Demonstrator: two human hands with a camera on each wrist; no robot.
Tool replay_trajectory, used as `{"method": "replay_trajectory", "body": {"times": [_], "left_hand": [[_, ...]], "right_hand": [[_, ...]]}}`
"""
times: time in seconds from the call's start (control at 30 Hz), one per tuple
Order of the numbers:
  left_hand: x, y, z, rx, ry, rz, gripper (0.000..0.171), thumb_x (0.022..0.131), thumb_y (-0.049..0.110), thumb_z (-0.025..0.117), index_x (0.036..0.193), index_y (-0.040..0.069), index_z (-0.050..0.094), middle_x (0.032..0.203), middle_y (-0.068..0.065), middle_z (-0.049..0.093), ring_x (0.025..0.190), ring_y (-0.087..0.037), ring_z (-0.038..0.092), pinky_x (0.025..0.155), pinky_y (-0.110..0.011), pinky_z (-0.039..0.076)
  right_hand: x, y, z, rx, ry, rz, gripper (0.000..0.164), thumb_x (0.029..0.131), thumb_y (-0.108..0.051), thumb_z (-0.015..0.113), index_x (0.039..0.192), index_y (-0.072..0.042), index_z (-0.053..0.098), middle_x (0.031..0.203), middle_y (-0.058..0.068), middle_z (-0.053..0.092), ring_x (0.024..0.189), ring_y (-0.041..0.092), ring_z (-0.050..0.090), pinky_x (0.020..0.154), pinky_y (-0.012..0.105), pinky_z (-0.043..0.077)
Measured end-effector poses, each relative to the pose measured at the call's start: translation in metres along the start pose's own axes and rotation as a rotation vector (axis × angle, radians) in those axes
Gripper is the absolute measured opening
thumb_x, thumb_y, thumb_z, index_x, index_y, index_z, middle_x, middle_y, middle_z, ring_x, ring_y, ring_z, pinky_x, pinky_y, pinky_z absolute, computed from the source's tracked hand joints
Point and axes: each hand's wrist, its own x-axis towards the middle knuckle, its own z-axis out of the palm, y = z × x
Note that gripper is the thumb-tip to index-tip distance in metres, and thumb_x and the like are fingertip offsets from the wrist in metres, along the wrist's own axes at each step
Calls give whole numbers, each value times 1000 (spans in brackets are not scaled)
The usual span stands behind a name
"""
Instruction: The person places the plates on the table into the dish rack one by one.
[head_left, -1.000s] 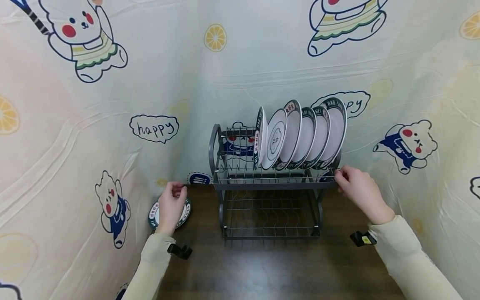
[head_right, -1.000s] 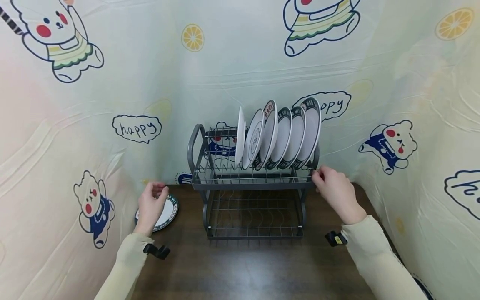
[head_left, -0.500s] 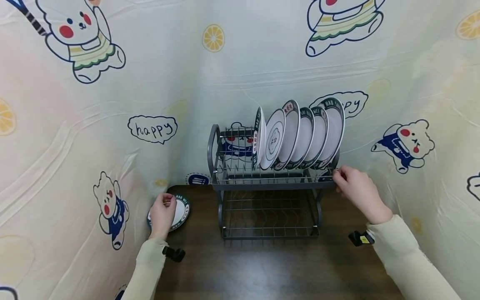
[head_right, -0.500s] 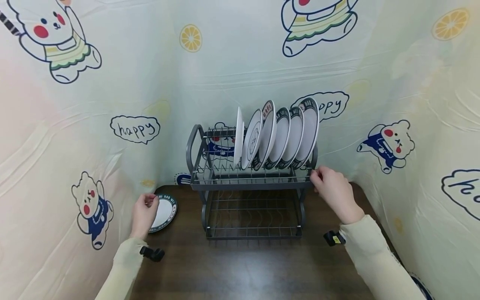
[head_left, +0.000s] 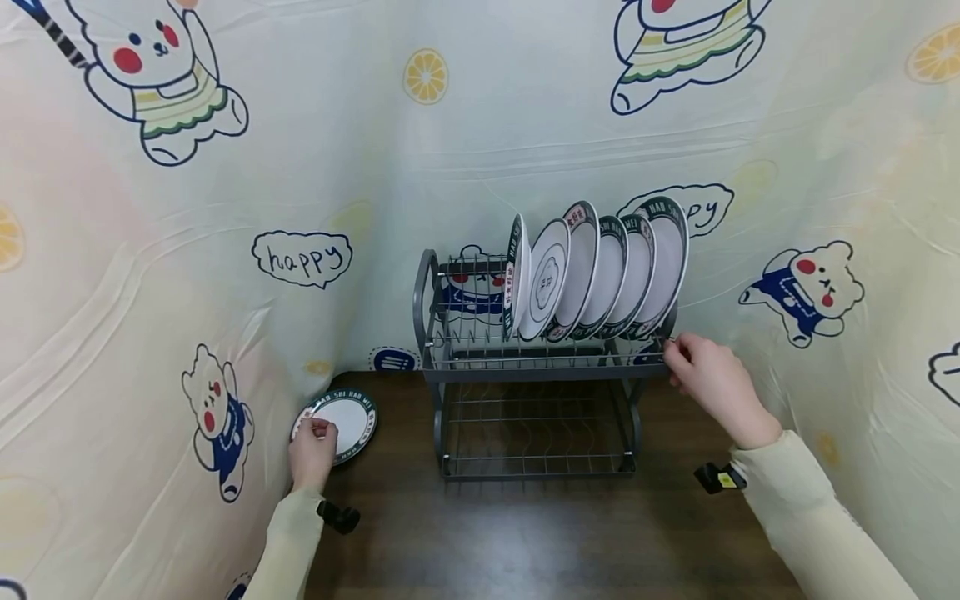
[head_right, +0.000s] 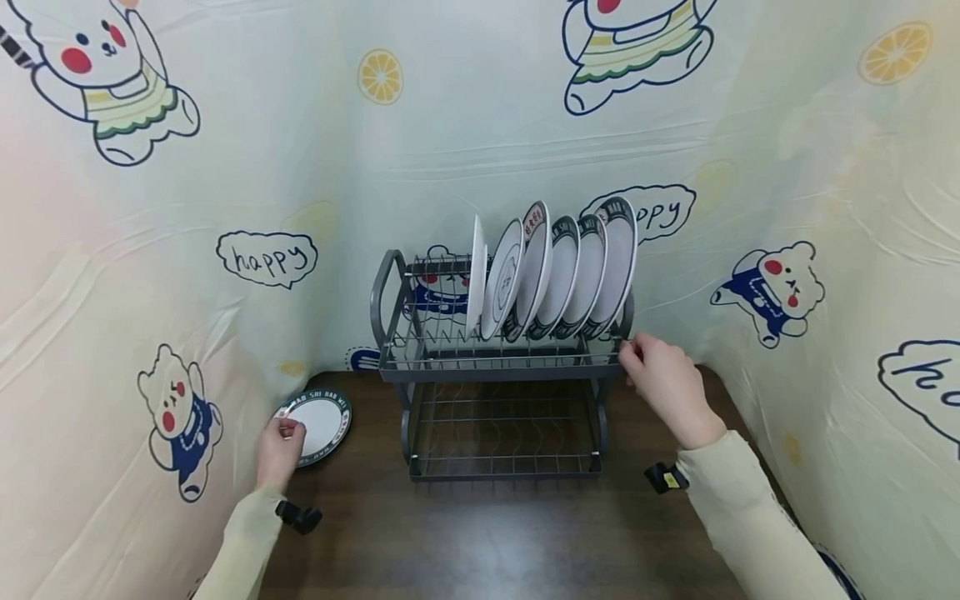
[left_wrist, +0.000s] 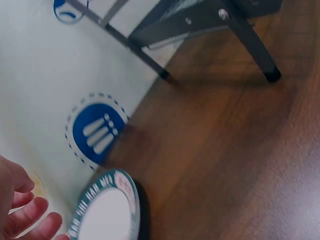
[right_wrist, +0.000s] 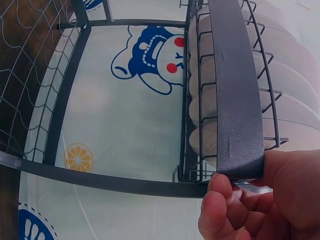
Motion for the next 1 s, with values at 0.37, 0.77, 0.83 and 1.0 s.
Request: {"method": "replay_trajectory", "body": {"times": [0.37,0.77,0.83,1.0], "left_hand": [[4,-43,10,-12,-62,-134,26,99,15,52,108,-9,56,97,-29,62,82,-37,59,61,-34,44],[-2,-60,13,20,-56,-257,35,100,20,48,108,-13,57,94,-30,62,85,-42,60,72,-49,48],[-2,-62,12,-7,-64,-284,36,100,19,48,109,-14,57,91,-28,63,79,-39,65,68,-45,51],[-1,-68,14,-106,-70,-375,36,100,15,49,114,-17,56,90,-29,65,62,-25,68,56,-36,58]], "right_hand": [[-1,-2,0,4,6,-1,36,111,-23,44,89,-1,62,70,5,64,60,18,59,55,34,48],[-1,0,1,3,10,3,36,111,-24,42,87,-3,61,70,5,63,60,18,58,54,33,47],[-1,1,2,3,12,5,37,110,-24,42,87,-3,61,70,5,63,60,18,58,54,33,48],[-1,2,2,-2,8,9,38,110,-24,42,88,-1,61,70,5,63,60,19,58,54,33,48]]}}
